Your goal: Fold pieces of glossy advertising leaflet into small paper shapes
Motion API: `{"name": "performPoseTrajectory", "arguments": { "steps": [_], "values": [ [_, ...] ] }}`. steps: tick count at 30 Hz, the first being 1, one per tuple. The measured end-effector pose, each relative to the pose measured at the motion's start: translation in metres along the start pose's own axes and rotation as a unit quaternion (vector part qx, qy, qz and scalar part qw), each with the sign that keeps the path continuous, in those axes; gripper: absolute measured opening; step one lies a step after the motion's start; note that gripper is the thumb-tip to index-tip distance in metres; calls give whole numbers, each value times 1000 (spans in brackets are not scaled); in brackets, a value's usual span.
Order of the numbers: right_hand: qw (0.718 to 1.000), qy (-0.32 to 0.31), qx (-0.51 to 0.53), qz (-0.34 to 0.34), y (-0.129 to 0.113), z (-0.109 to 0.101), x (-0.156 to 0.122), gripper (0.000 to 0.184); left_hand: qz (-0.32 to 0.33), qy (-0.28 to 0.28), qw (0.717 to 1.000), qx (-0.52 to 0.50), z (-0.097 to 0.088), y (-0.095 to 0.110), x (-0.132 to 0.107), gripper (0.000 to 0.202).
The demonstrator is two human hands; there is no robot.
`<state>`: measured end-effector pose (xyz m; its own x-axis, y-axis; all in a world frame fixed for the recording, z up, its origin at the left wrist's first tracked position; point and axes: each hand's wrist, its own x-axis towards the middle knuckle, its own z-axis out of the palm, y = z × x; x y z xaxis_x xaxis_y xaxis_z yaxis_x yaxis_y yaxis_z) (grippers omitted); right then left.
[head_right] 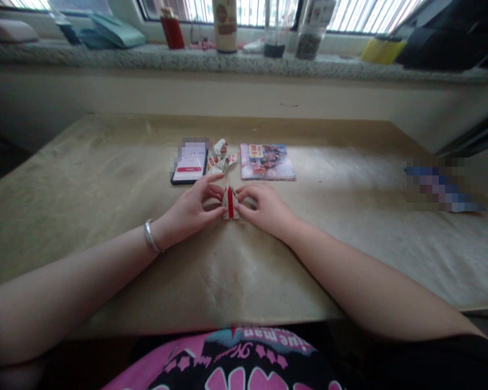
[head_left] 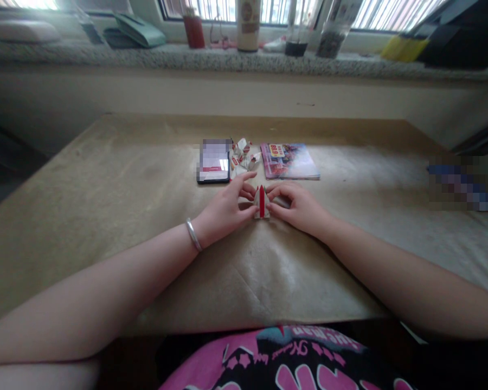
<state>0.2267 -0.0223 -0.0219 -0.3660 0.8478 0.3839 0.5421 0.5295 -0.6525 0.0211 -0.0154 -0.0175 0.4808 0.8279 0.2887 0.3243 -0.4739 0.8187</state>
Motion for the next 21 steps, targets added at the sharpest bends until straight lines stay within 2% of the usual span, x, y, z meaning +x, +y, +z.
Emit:
{"name": "performPoseTrajectory", "arguments": {
  "steps": [4, 7, 11, 15, 18, 21],
  "values": [
    [999, 1, 1, 42, -12, -1, -3, 7, -16, 1, 998, -56, 0, 6, 0, 36],
    [998, 7, -10, 54, -21, -2, -6, 7, -30, 0, 998, -56, -2, 12, 0, 16],
    [1000, 16, 12, 14, -26, -4, -8, 5, -25, -1, 997, -70, -3, 13, 1, 25],
    [997, 27, 63, -20, -23, -5, -8, 7, -31, -12, 983, -178, -2, 9, 3, 34],
    [991, 46, 122, -11, -20, -3, -8, 10, -49, -23, 969, -241, 0, 8, 4, 35],
    [982, 38, 186, 3, -18, -2, -8, 14, -71, -42, 960, -267, 1, 9, 4, 35]
  ]
}}
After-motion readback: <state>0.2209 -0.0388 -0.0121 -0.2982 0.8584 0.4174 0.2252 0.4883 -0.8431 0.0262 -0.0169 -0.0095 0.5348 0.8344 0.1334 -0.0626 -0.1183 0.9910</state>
